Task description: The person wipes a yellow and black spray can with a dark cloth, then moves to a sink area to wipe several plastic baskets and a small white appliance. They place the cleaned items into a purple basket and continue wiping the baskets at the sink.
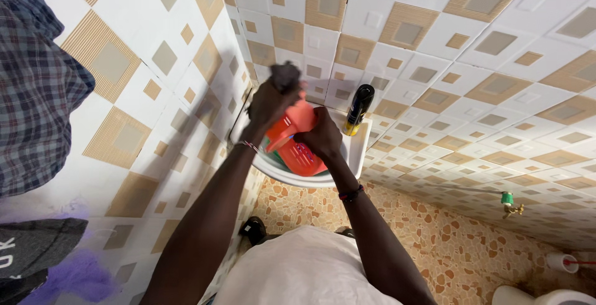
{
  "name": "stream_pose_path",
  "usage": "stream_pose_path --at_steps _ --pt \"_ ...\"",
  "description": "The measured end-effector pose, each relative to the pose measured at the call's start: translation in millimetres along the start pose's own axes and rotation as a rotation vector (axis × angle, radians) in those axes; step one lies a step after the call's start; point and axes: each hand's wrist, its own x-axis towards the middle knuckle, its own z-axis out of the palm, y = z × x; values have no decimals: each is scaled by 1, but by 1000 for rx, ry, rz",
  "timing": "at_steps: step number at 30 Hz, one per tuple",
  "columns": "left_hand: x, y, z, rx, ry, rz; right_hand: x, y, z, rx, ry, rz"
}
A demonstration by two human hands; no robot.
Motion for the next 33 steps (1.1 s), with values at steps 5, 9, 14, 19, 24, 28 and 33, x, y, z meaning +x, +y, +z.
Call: stream_pose_path --at_steps 5,9,14,19,24,28,33 --pt "-5 9 21 474 167 744 4 12 -7 286 52 -115" --pt "11 2 8 -93 -96 23 1 21 -4 418 -34 38" --pt "26 -32 -3 -86 -99 103 10 48 -9 826 -168 68" --pt "38 -80 17 -476 -73 -149 34 88 6 1233 -268 260" --pt "50 -125 38 -651 65 -132 45 105 41 1450 -416 323" --pt "50 -147 27 -911 75 -200 54 96 50 1514 -471 318" --pt "39 -151 20 -815 154 -229 73 63 46 1463 -407 130"
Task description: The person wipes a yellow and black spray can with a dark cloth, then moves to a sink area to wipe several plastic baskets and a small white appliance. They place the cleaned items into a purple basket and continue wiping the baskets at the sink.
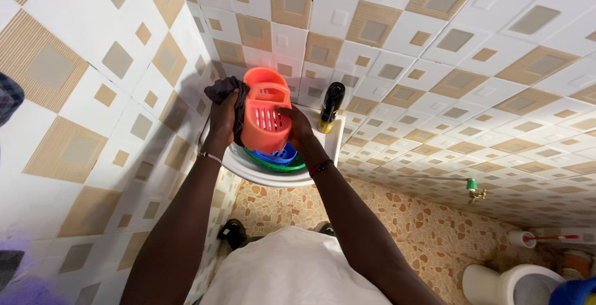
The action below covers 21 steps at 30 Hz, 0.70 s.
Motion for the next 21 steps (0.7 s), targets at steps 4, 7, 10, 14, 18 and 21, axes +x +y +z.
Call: stream_pose_path --at_steps 4,7,10,14,18,21 --pt "-17 7 1 291 39 205 -7 -6 16 -170 55 -25" --pt "-26 18 7 -40 -17 10 -17 -4 22 -317 116 64" --pt "-38 19 16 95 6 -17 -22 -4 27 -247 14 -65" --pt "-40 24 13 262 -35 189 -26 -4 36 -184 124 -111" --pt "-30 31 5 11 -90 -50 -39 4 39 -158 123 -7" --pt "-26 32 12 119 -100 -20 -40 9 45 -118 210 -89"
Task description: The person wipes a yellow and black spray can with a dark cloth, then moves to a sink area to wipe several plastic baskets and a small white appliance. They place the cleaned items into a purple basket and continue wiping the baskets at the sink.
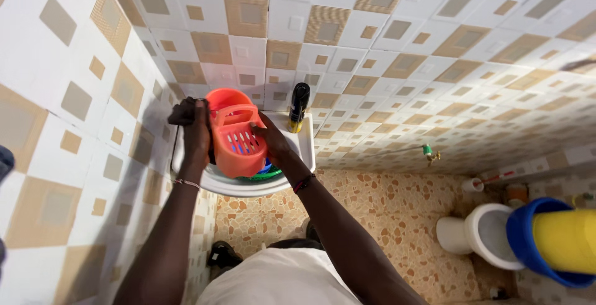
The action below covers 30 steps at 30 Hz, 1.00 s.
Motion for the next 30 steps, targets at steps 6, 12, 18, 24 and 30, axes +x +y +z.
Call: stream_pose_path --at_steps 6,12,18,24,30 --pt "-1 -2 9 137 -67 114 -13 3 4 23 180 -55" --pt "2 21 16 74 -41 23 -24 -5 6 26 217 -19" --pt "-19 11 46 129 -181 259 -20 -15 -24 76 194 -92" --pt "1 3 56 79 -150 208 0 -25 -42 -10 160 -154" --pt "-6 -8 36 248 -232 71 -9 -22 -27 7 105 -141"
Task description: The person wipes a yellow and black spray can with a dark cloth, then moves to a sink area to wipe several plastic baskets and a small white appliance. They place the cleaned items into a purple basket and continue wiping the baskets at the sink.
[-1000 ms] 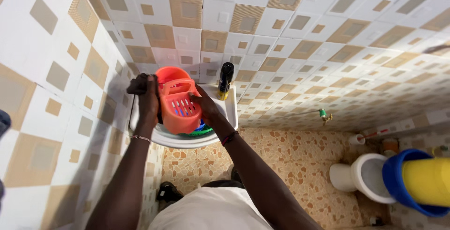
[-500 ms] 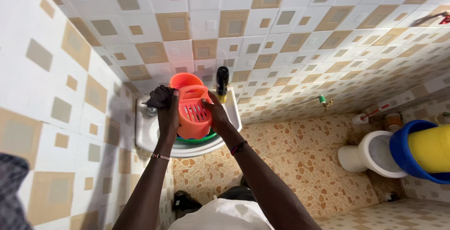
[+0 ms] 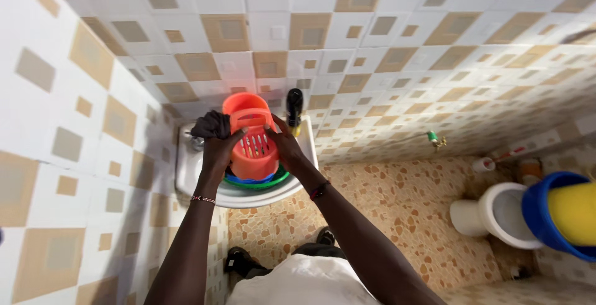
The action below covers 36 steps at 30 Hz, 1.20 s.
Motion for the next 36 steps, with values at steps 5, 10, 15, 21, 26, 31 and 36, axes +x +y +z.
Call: stream_pose_path --at_steps 5,10,15,21,26,31,36 --pt "7 13 -49 -321 9 -137 11 19 -38 -373 139 192" --pt "6 3 -84 -410 49 -217 51 76 -111 -2003 47 -135" --pt "4 -19 -92 -450 76 -230 55 128 -128 -1582 279 299" --pt "-1 -36 -101 -477 123 -255 72 162 -110 -1922 385 46" --pt "-11 -30 -113 -464 91 -276 61 167 -127 -489 175 375" --pt "-17 -17 -123 -412 98 -285 51 157 -135 -443 195 653" --pt "-12 -15 -117 -424 125 -323 60 132 -135 -311 -81 667"
